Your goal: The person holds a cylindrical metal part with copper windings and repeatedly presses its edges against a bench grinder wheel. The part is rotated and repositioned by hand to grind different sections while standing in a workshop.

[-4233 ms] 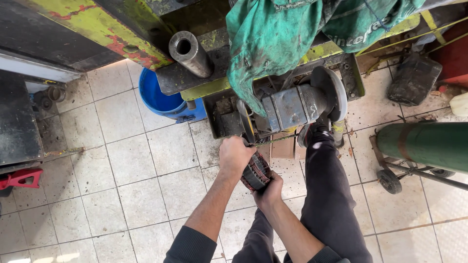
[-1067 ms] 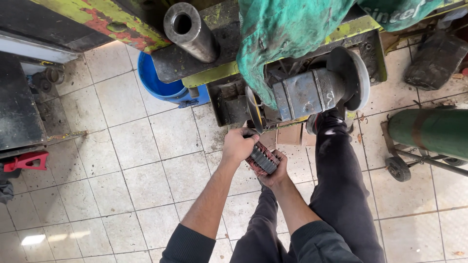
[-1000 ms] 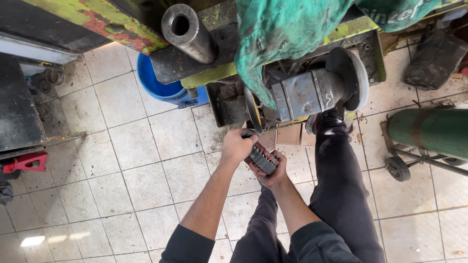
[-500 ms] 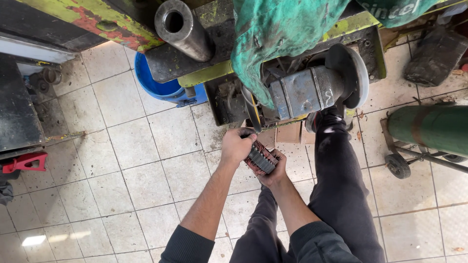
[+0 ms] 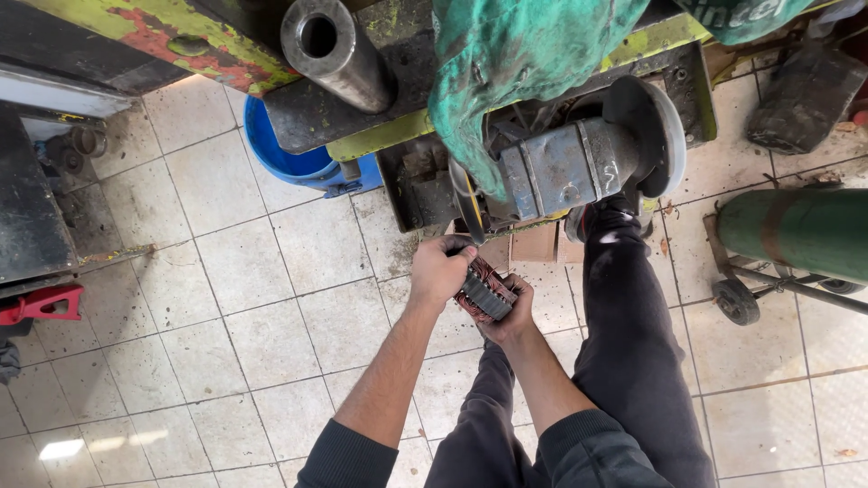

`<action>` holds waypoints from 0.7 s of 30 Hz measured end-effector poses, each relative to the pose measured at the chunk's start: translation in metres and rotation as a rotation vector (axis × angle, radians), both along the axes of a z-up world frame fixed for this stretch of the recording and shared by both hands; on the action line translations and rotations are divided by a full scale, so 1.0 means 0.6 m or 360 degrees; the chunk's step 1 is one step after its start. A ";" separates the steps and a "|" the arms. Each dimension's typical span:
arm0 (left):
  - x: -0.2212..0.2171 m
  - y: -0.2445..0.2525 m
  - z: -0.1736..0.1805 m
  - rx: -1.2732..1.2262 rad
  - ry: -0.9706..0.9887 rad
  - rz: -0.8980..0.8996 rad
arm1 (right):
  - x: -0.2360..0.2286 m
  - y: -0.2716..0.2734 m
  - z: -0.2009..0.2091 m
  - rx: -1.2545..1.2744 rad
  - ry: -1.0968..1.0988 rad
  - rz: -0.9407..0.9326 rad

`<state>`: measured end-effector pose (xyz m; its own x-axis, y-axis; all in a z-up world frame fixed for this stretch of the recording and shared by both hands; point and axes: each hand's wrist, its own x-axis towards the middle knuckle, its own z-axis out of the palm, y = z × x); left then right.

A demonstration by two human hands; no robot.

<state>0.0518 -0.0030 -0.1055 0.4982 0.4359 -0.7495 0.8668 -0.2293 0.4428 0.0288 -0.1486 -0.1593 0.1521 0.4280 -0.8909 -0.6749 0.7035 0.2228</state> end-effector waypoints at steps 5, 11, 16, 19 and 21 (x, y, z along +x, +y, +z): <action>-0.006 -0.005 0.007 -0.0009 -0.0104 0.0053 | -0.003 -0.001 -0.006 0.0014 -0.0006 0.0006; -0.011 -0.003 0.019 -0.0014 -0.0207 0.0095 | -0.012 -0.002 -0.024 0.0039 -0.0064 0.0019; -0.018 -0.001 0.037 -0.0025 -0.0212 0.0081 | -0.013 -0.011 -0.019 0.0041 -0.0031 -0.0009; -0.026 0.004 0.063 -0.0026 -0.0220 -0.0088 | -0.008 -0.022 -0.011 0.0045 -0.0069 0.0070; -0.031 0.006 0.102 -0.0094 -0.0435 -0.0177 | -0.017 -0.037 -0.050 -0.0094 -0.0042 0.0292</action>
<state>0.0335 0.0005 -0.0445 0.7272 0.3269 -0.6035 0.6846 -0.2828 0.6718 0.0187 -0.1710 -0.1895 0.0999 0.3977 -0.9121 -0.7981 0.5795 0.1652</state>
